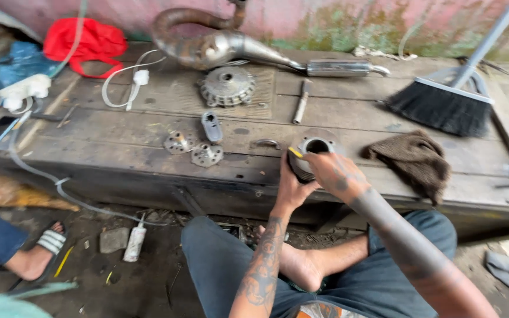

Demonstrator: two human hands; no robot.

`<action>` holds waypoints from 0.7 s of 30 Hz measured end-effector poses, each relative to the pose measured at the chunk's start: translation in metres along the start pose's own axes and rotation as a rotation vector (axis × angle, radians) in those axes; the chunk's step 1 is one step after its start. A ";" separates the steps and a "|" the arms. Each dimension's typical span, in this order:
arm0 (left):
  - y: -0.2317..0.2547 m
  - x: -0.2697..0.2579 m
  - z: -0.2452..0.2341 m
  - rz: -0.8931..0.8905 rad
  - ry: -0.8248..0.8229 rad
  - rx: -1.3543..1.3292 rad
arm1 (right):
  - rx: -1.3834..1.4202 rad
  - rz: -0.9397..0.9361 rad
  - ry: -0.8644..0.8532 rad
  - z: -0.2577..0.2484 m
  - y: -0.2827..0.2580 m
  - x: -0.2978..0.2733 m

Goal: The person uses a yellow-handled brush to scrub the inside and outside surfaces of a cylindrical metal part. They rotate the part to access different areas and continue scrubbing until the end of the clip.

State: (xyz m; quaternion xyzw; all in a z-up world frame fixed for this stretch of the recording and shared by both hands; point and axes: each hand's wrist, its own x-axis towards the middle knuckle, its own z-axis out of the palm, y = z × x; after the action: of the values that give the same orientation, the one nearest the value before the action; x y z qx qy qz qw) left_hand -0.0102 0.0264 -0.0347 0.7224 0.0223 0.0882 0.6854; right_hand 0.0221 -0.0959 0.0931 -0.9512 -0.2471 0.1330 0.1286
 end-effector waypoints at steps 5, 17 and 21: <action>0.022 -0.006 -0.008 0.079 -0.012 -0.015 | -0.011 -0.037 0.149 0.025 0.023 0.069; -0.010 0.005 -0.005 0.164 0.023 -0.033 | 0.005 0.249 0.256 0.022 0.094 0.051; -0.013 0.003 -0.005 0.151 0.006 -0.062 | 0.063 0.248 0.298 0.009 0.071 0.045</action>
State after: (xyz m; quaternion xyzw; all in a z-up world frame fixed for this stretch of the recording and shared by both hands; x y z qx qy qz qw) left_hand -0.0065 0.0331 -0.0474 0.7003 -0.0329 0.1425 0.6986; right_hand 0.0877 -0.1315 0.0539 -0.9790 -0.1020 0.0131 0.1761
